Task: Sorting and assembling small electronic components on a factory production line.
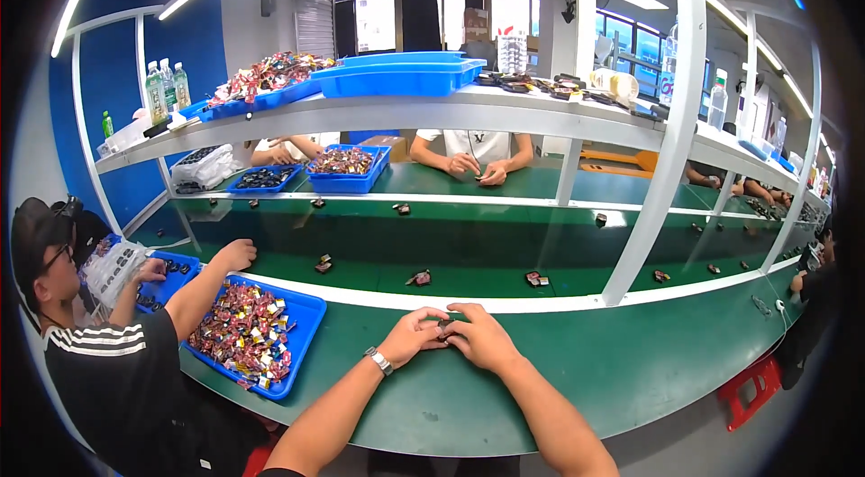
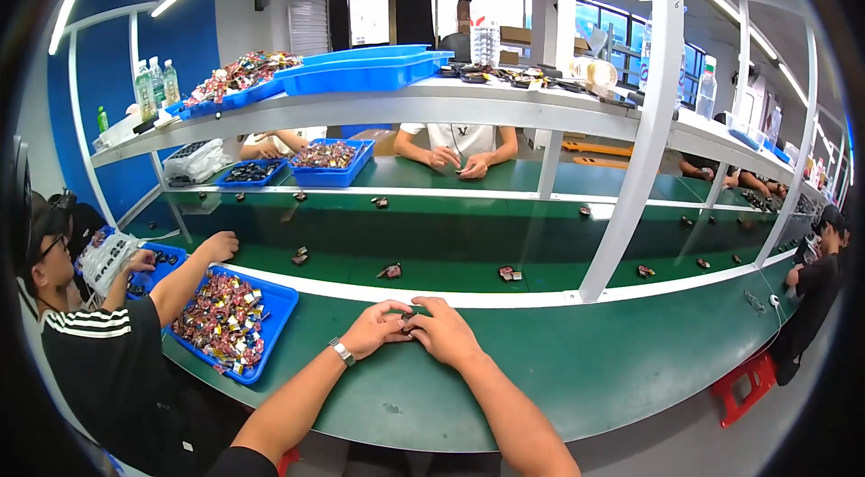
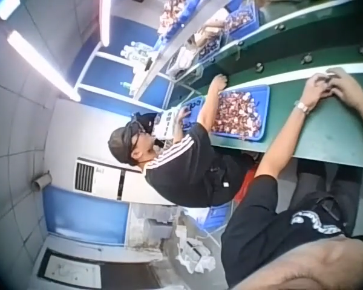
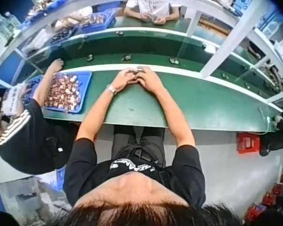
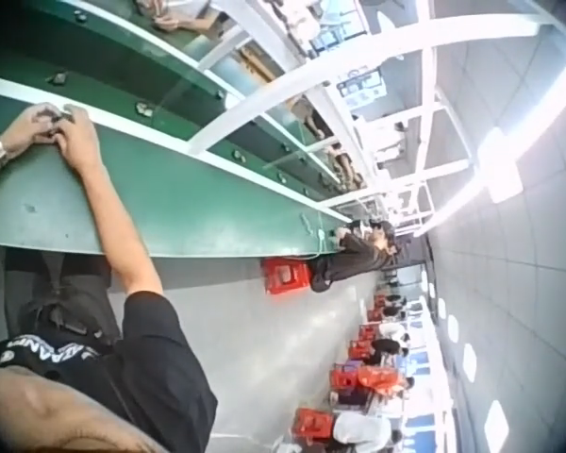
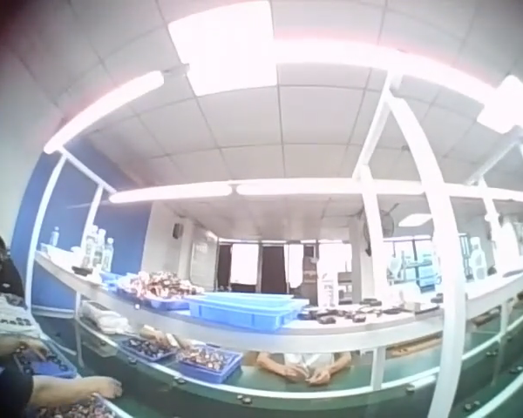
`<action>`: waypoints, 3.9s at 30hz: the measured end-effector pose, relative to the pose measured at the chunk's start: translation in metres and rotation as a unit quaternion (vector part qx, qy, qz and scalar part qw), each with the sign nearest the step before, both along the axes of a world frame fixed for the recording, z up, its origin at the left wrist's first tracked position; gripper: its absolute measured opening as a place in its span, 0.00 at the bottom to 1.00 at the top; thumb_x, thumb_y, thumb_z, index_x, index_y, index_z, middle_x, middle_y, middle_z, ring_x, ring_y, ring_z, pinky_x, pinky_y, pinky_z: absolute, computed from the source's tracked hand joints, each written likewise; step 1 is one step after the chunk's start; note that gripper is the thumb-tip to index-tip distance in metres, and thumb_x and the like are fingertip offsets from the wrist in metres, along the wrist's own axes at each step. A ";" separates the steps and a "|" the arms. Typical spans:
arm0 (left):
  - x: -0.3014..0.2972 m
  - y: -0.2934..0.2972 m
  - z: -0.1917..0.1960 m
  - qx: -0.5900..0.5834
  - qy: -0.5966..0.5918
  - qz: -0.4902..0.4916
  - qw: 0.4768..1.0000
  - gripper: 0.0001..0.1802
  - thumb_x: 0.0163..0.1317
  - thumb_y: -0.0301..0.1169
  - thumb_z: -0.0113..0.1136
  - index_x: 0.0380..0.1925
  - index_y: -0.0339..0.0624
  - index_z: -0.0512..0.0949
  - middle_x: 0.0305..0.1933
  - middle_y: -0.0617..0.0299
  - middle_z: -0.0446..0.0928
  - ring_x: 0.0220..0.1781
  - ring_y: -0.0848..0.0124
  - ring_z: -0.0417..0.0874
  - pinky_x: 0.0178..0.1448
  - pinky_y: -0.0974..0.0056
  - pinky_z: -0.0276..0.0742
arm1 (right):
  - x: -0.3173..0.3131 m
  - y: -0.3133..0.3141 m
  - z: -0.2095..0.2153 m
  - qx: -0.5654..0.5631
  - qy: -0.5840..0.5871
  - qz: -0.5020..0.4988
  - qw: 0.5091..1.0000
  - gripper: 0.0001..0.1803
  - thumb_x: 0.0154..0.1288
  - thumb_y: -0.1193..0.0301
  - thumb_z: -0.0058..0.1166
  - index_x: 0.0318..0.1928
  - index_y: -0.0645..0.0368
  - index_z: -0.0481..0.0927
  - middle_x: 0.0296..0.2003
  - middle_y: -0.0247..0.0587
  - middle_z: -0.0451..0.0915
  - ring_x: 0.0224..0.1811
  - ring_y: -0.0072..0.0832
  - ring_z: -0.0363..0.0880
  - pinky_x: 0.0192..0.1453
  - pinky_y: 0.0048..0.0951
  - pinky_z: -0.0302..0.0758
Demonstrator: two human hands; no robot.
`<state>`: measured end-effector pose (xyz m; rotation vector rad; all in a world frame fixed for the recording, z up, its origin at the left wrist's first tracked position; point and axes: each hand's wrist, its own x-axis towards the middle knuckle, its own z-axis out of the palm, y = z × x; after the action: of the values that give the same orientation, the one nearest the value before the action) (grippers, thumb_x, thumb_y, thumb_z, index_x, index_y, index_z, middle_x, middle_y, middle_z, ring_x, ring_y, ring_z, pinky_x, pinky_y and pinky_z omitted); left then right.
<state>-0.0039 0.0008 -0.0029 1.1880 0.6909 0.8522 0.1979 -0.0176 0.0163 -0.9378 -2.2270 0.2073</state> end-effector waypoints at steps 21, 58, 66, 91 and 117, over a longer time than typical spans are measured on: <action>-0.007 0.002 -0.001 -0.005 -0.048 -0.040 0.998 0.18 0.67 0.20 0.50 0.57 0.36 0.68 0.55 0.55 0.75 0.57 0.66 0.78 0.63 0.57 0.77 | -0.005 -0.004 -0.005 -0.091 0.145 -0.004 0.985 0.06 0.56 0.70 0.62 0.36 0.55 0.85 0.53 0.37 0.77 0.59 0.39 0.72 0.62 0.37 0.71; 0.003 0.001 -0.010 0.015 -0.123 0.025 0.992 0.16 0.68 0.26 0.55 0.54 0.37 0.69 0.59 0.52 0.74 0.58 0.64 0.78 0.63 0.55 0.77 | -0.021 -0.007 -0.007 -0.030 0.186 -0.040 0.981 0.10 0.56 0.74 0.61 0.41 0.56 0.84 0.55 0.41 0.76 0.60 0.41 0.71 0.64 0.39 0.70; 0.005 -0.002 -0.004 -0.003 -0.090 0.048 0.995 0.16 0.70 0.26 0.50 0.56 0.40 0.68 0.54 0.57 0.76 0.56 0.67 0.79 0.61 0.58 0.78 | -0.022 -0.002 -0.004 0.073 0.170 -0.064 0.981 0.09 0.53 0.77 0.63 0.37 0.58 0.83 0.43 0.39 0.78 0.46 0.37 0.77 0.45 0.32 0.78; 0.006 -0.001 -0.008 -0.015 -0.083 0.051 0.995 0.15 0.70 0.27 0.51 0.55 0.40 0.68 0.52 0.57 0.77 0.55 0.67 0.80 0.59 0.58 0.79 | -0.029 -0.004 -0.009 0.109 0.119 -0.131 0.978 0.07 0.53 0.76 0.63 0.35 0.58 0.83 0.36 0.37 0.78 0.40 0.35 0.78 0.42 0.34 0.78; 0.000 0.000 -0.001 0.032 -0.038 0.023 0.998 0.06 0.70 0.25 0.50 0.44 0.37 0.72 0.48 0.57 0.76 0.50 0.66 0.81 0.61 0.56 0.80 | 0.000 0.003 -0.007 -0.061 0.134 -0.031 0.989 0.06 0.58 0.70 0.63 0.36 0.52 0.85 0.51 0.37 0.75 0.57 0.37 0.71 0.61 0.36 0.71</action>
<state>-0.0038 0.0005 -0.0043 1.1943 0.6342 0.9594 0.1978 -0.0145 0.0092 -0.9815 -1.9537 0.4200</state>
